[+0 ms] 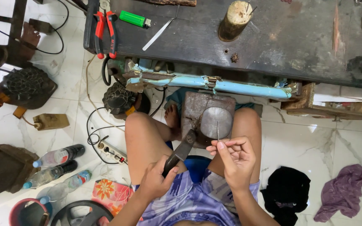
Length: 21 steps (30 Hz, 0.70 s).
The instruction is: Hammering and shaping a small metal component on a miniature anvil at a jewelry workbench
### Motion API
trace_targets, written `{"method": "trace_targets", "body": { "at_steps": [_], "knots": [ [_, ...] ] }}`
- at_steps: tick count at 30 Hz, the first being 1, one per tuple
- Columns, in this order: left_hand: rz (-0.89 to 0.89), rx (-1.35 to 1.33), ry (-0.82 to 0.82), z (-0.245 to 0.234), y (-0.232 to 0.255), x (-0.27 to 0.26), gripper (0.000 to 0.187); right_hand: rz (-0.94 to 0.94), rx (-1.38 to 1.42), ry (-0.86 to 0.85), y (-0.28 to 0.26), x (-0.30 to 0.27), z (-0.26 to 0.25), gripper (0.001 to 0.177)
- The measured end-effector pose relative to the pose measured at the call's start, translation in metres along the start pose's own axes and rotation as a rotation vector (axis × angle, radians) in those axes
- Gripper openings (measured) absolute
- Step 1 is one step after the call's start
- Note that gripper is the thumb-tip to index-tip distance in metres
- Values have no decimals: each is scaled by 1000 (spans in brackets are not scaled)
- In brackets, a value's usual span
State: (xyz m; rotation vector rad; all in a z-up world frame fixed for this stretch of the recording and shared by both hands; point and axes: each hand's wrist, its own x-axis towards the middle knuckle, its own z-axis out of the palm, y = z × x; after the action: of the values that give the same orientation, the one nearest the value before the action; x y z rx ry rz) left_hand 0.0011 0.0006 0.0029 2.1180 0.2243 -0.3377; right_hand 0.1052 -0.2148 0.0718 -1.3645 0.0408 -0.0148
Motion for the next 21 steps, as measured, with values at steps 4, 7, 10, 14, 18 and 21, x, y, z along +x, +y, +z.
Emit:
{"method": "trace_targets", "body": {
  "at_steps": [4,7,10,14,18,21],
  "knots": [
    [10,-7,-11,-1,1,1,24,45,0,25,1,0,0,12],
    [34,-13,2,-1,1,1,23,68,11,33,5,0,-2,15],
    [32,-17,5,0,0,1,24,69,28,28,6,0,-3,17],
    [-2,-18,-8,-1,1,1,25,62,33,15,6,0,-3,17],
    [2,-7,-11,1,-3,0,27,70,29,19,6,0,-3,17],
    [22,-9,2,2,-3,0,26,72,24,19,6,0,-2,16]
  ]
}}
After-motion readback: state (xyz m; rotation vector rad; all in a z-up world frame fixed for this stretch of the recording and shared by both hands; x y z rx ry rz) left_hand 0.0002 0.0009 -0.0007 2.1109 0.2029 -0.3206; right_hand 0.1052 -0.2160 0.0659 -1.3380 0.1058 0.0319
